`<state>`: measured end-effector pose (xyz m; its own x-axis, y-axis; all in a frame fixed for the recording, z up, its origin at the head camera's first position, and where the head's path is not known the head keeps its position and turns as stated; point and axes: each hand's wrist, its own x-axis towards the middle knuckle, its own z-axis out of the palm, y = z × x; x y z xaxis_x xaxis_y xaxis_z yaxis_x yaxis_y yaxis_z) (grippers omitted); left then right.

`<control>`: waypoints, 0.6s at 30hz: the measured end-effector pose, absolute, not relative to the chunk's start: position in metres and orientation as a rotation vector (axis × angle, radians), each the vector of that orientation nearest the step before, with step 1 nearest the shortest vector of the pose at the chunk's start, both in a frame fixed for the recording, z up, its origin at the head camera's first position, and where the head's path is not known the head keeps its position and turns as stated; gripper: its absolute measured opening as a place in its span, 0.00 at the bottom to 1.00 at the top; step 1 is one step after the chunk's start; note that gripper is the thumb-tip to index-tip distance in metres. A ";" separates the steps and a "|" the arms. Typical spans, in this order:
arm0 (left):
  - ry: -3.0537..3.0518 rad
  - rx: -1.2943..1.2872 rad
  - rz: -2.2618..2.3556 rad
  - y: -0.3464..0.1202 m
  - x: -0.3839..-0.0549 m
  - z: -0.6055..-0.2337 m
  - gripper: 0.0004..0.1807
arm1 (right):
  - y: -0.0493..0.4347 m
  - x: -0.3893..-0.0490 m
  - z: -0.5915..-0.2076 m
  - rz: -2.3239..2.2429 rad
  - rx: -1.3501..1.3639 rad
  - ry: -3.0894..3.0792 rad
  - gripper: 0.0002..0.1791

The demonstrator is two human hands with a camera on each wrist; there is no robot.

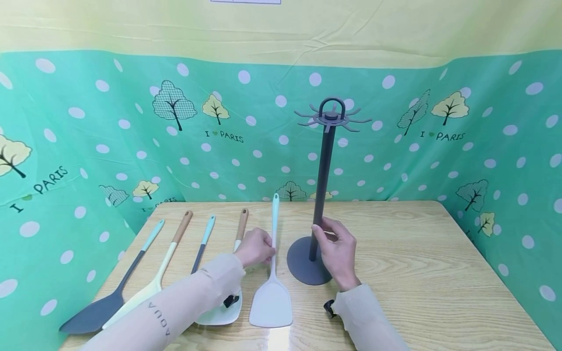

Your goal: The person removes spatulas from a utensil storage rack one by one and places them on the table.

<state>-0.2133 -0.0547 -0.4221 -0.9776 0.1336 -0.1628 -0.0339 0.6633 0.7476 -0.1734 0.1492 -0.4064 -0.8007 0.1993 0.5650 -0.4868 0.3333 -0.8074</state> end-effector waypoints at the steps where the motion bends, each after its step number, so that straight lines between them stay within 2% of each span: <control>1: 2.676 0.072 1.202 -0.054 -0.214 -0.422 0.10 | 0.149 -0.173 -0.406 1.506 0.249 -2.017 0.12; 18: 2.737 0.071 1.006 -0.054 -0.221 -0.426 0.13 | 0.149 -0.174 -0.407 1.484 0.247 -2.029 0.12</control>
